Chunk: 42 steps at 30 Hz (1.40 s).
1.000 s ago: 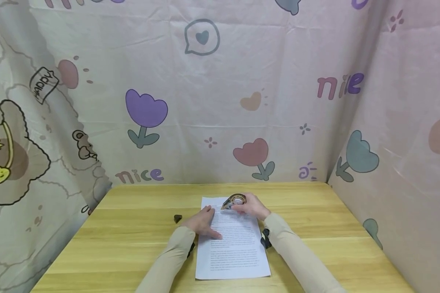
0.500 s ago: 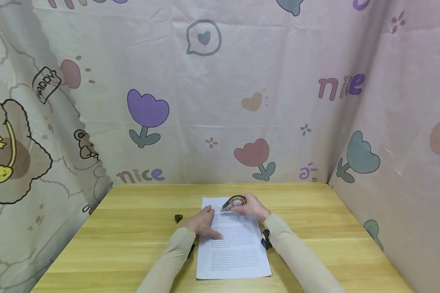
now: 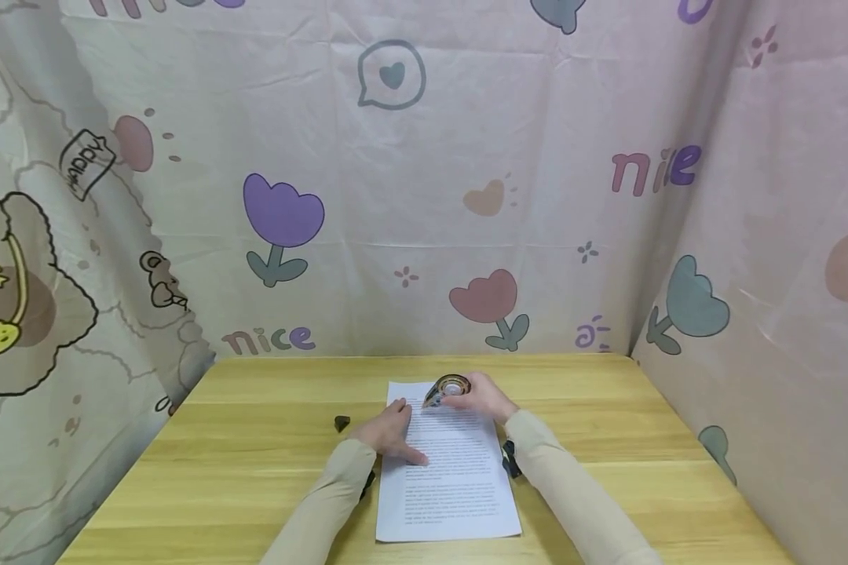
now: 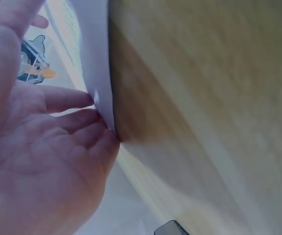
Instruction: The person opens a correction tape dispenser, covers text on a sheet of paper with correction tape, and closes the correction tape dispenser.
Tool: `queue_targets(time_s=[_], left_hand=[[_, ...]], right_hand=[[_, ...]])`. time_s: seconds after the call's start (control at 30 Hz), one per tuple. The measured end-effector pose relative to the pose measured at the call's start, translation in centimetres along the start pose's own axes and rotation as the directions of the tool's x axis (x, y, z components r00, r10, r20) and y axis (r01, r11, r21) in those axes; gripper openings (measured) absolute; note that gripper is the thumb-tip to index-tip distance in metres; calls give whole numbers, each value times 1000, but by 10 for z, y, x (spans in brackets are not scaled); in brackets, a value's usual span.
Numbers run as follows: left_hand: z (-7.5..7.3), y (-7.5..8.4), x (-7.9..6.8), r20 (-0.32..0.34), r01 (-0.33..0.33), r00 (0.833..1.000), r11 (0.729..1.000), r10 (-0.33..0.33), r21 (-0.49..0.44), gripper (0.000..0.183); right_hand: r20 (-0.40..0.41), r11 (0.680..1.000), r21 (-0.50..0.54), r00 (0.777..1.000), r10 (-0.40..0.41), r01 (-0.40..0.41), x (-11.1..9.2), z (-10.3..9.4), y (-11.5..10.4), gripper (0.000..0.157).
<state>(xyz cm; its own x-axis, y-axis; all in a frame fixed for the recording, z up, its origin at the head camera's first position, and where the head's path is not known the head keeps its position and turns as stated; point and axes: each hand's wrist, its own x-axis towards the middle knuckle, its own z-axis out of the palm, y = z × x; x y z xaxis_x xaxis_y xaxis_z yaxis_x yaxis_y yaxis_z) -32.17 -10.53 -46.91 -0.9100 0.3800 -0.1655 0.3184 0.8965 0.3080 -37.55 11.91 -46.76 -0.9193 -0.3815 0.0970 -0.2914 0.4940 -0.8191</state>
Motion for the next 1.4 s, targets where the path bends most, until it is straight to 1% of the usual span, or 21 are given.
queue_targets(time_s=[0.07, 0.17, 0.37, 0.5, 0.77, 1.07, 1.4], left_hand=[[0, 0, 0, 0, 4, 1000, 1000, -4, -1, 116], [0, -1, 0, 0, 3, 1000, 1000, -3, 8, 116], [0, 1, 0, 16, 13, 1000, 1000, -13, 13, 116], [1, 0, 0, 23, 21, 999, 1000, -22, 8, 116], [2, -1, 2, 20, 4, 1000, 1000, -4, 15, 115], [1, -1, 2, 16, -8, 1000, 1000, 8, 13, 115], [1, 0, 1, 12, 0, 1000, 1000, 0, 0, 115]], right_hand=[[25, 1000, -20, 999, -20, 21, 1, 1, -2, 22], [54, 999, -19, 998, -46, 47, 3, 4, -2, 20], [91, 999, 4, 994, -53, 53, 7, 7, 1, 21], [114, 999, 18, 993, -40, 39, 7, 8, 1, 22], [109, 1000, -2, 994, -6, 6, 9, 9, 4, 19], [107, 999, -6, 994, 32, -31, 9, 8, 2, 21], [110, 999, 1, 993, 40, -41, 8, 8, -1, 19]])
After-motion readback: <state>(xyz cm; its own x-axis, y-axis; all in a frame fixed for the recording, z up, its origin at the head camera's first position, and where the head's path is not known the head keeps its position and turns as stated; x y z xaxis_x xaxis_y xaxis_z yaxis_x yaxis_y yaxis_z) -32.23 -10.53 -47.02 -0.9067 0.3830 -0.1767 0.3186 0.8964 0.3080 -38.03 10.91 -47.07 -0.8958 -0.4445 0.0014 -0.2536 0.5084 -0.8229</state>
